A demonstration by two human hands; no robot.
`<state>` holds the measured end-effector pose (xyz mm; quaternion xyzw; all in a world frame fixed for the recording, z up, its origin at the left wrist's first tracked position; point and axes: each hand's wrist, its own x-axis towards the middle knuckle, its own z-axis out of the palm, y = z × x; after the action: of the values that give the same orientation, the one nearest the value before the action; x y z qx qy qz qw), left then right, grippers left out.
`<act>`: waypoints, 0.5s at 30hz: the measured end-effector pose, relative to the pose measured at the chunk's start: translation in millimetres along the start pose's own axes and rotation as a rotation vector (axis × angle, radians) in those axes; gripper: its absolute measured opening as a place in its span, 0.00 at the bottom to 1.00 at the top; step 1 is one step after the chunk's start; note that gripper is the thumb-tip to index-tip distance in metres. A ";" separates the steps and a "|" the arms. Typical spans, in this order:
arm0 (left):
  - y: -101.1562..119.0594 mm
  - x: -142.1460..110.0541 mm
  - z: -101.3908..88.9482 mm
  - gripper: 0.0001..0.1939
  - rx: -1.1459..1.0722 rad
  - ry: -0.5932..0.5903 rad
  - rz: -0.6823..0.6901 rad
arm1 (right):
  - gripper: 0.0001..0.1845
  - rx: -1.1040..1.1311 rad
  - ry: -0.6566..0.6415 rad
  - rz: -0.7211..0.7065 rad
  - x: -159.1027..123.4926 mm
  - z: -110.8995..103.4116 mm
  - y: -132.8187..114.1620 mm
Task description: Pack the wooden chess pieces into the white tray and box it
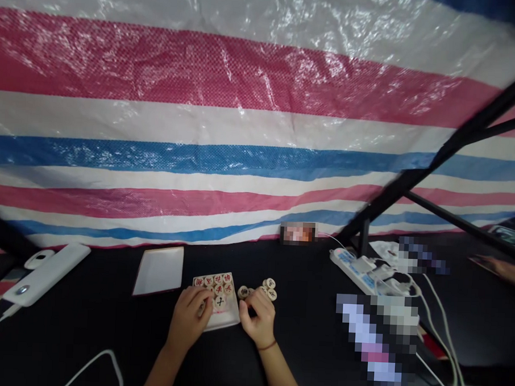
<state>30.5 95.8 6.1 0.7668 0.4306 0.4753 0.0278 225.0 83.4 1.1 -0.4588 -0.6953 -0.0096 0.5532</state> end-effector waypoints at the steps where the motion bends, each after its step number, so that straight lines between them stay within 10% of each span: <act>1: -0.2 0.3 -0.2 0.06 0.003 0.001 0.002 | 0.15 -0.007 -0.003 0.016 -1.1 -0.8 0.1; 15: -0.6 2.6 -5.3 0.06 -0.025 0.023 -0.014 | 0.19 -0.024 -0.049 0.105 -4.3 -2.7 -2.2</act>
<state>26.6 96.1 10.6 0.7577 0.4304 0.4893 0.0359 225.4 78.0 -0.1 -0.5014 -0.6833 0.0223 0.5303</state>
